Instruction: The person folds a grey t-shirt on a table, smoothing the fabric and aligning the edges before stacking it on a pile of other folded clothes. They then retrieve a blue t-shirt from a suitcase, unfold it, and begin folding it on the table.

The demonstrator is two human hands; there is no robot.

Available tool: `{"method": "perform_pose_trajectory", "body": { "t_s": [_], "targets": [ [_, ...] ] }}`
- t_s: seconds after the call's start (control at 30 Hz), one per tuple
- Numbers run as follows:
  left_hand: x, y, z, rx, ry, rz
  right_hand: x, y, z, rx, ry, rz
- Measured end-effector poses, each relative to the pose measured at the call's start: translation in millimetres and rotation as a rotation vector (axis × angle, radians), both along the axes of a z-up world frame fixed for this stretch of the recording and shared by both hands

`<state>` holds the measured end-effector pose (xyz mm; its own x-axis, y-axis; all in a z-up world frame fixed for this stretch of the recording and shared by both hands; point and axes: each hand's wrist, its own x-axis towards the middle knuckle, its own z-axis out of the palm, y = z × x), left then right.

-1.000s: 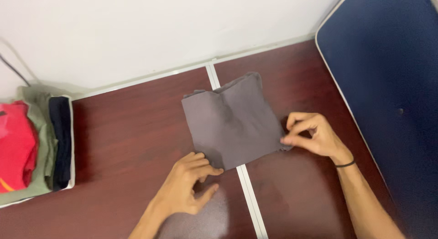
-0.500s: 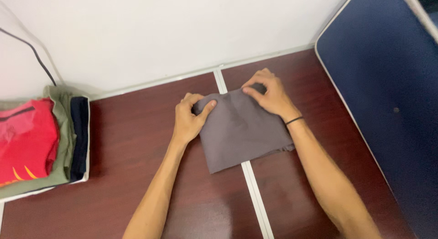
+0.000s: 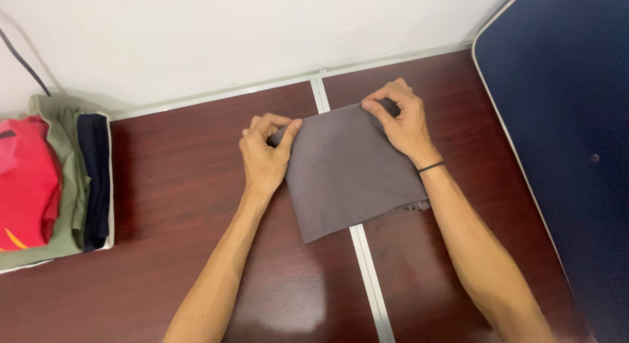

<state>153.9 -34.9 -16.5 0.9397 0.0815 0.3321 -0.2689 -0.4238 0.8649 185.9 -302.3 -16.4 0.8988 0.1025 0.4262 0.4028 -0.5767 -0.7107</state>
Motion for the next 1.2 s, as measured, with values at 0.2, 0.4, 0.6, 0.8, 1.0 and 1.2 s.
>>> {"method": "perform_pose_trajectory", "body": {
  "t_s": [0.2, 0.4, 0.6, 0.8, 1.0, 1.2],
  "targets": [
    [3, -3, -2, 0.129, 0.008, 0.104, 0, 1, 1, 0.107, 0.081, 0.021],
    [3, 1, -6, 0.094, -0.054, 0.114, 0, 0, 1, 0.052, 0.006, 0.012],
    [3, 1, -9, 0.066, -0.061, 0.079, 4, -3, -6, -0.127, -0.017, -0.128],
    [-4, -2, 1, -0.070, 0.010, 0.087, 3, -2, -5, 0.031, 0.083, -0.107],
    [-43, -8, 22, 0.280, -0.322, -0.126, 6, -6, -7, -0.011, 0.001, -0.085],
    [-81, -9, 38, 0.617, -0.125, -0.407, 6, -9, -10, -0.039, 0.001, -0.089]
  ]
}}
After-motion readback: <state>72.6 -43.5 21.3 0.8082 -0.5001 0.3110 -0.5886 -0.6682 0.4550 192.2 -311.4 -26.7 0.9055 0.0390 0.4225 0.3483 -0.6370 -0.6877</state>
